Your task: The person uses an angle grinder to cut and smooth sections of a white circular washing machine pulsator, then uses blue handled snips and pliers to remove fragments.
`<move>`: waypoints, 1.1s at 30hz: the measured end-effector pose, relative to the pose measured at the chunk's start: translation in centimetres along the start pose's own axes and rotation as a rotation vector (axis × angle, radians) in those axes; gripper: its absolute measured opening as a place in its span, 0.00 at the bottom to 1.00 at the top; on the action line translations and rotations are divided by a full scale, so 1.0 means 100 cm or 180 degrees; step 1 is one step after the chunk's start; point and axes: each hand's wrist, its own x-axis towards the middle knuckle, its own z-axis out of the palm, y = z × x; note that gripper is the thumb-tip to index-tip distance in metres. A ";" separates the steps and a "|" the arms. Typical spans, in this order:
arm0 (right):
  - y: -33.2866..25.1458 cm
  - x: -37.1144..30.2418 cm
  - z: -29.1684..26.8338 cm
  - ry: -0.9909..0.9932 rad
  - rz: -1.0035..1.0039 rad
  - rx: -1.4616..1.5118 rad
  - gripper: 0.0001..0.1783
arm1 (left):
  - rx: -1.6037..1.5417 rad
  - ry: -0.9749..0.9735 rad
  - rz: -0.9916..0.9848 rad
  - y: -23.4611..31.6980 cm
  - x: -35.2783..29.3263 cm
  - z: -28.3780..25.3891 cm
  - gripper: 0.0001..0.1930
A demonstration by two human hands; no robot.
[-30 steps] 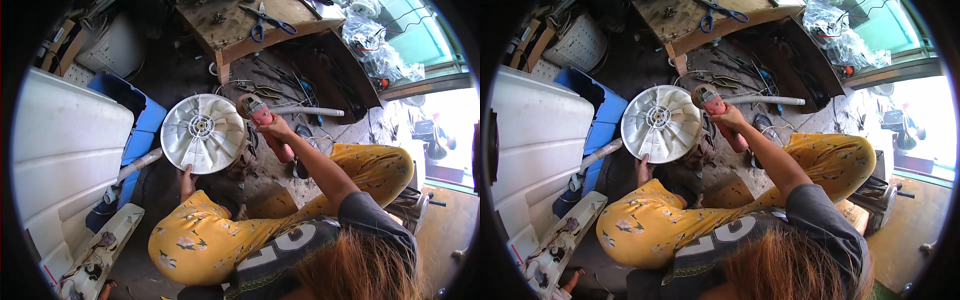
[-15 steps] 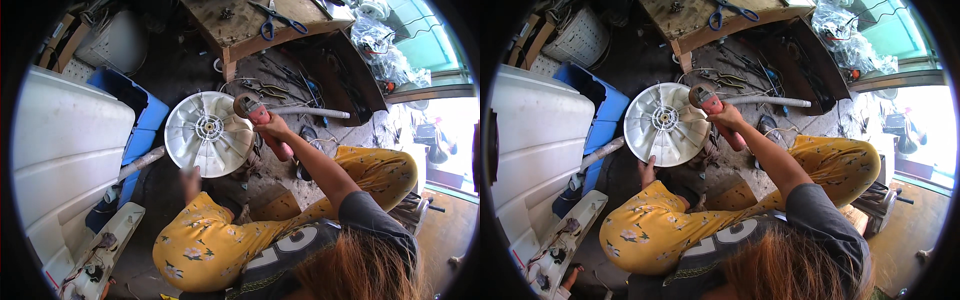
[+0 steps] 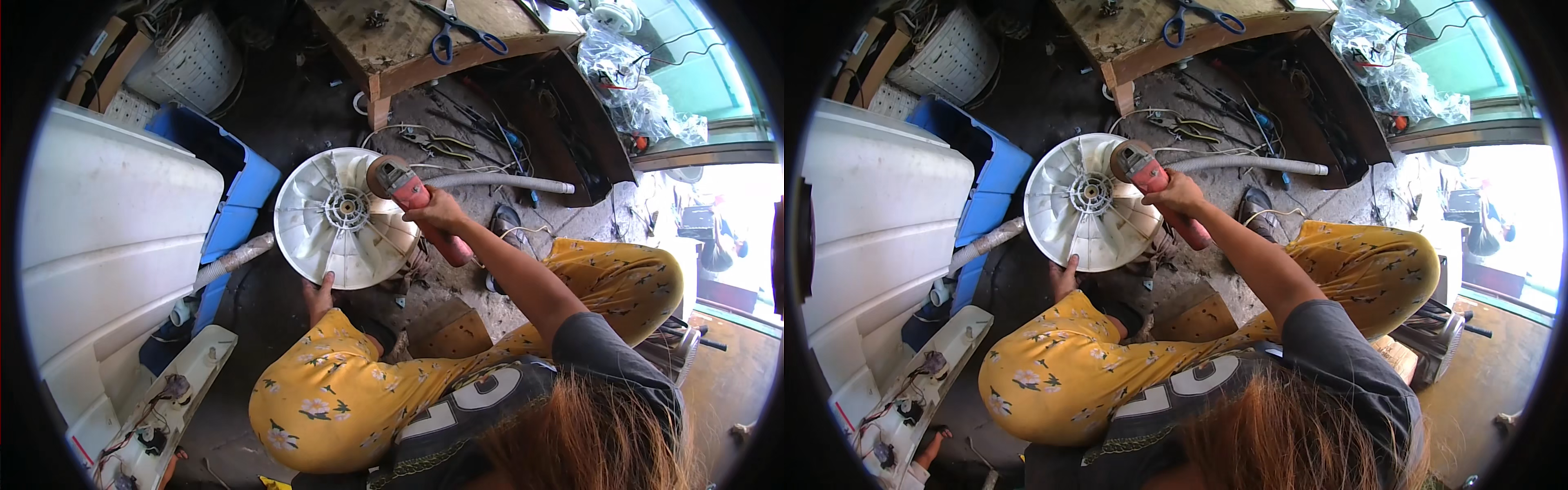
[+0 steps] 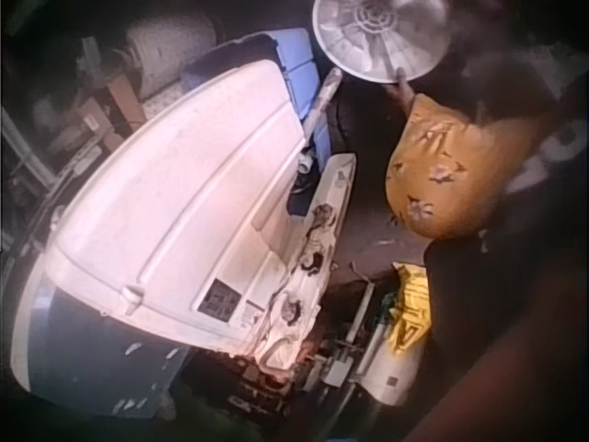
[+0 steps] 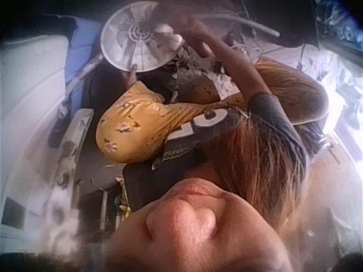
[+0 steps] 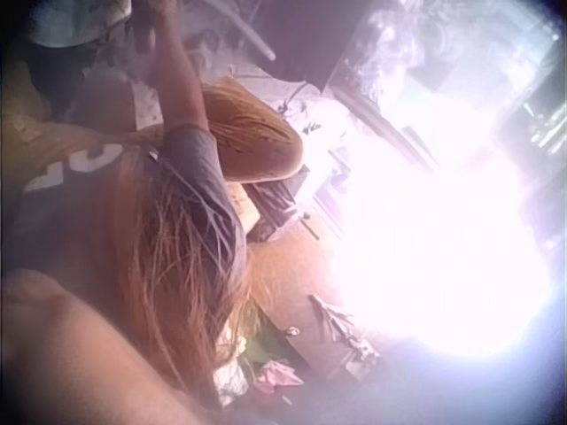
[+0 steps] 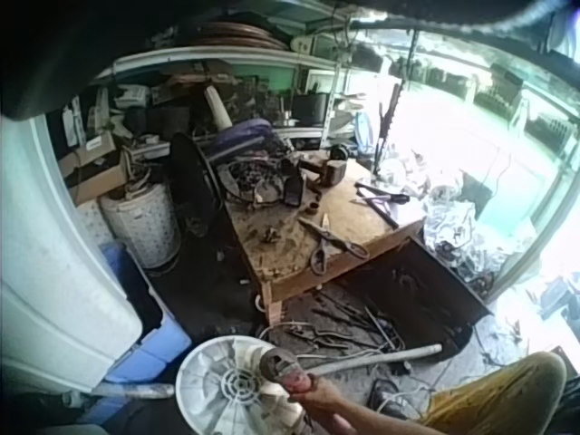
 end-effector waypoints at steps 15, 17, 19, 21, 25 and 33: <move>0.000 -0.003 0.003 -0.0051 0.0058 -0.0211 0.53 | 0.0062 0.0073 0.0175 0.011 -0.014 0.014 0.31; 0.004 -0.002 0.001 -0.0086 0.0080 -0.0240 0.53 | 0.0206 0.0099 0.0058 0.015 -0.012 0.016 0.31; 0.004 -0.003 0.004 -0.0104 0.0119 -0.0250 0.53 | 0.0359 0.0154 -0.0073 0.017 -0.014 0.015 0.30; 0.008 -0.002 0.004 -0.0103 0.0155 -0.0259 0.54 | 0.0264 0.0162 -0.0153 0.017 -0.014 0.016 0.30; 0.014 0.003 0.001 -0.0080 0.0134 -0.0168 0.53 | 0.0202 0.0095 -0.0128 0.016 -0.012 0.016 0.29; 0.015 0.006 -0.006 -0.0259 0.0147 -0.0184 0.52 | 0.0354 0.0174 -0.0117 0.022 -0.016 0.022 0.31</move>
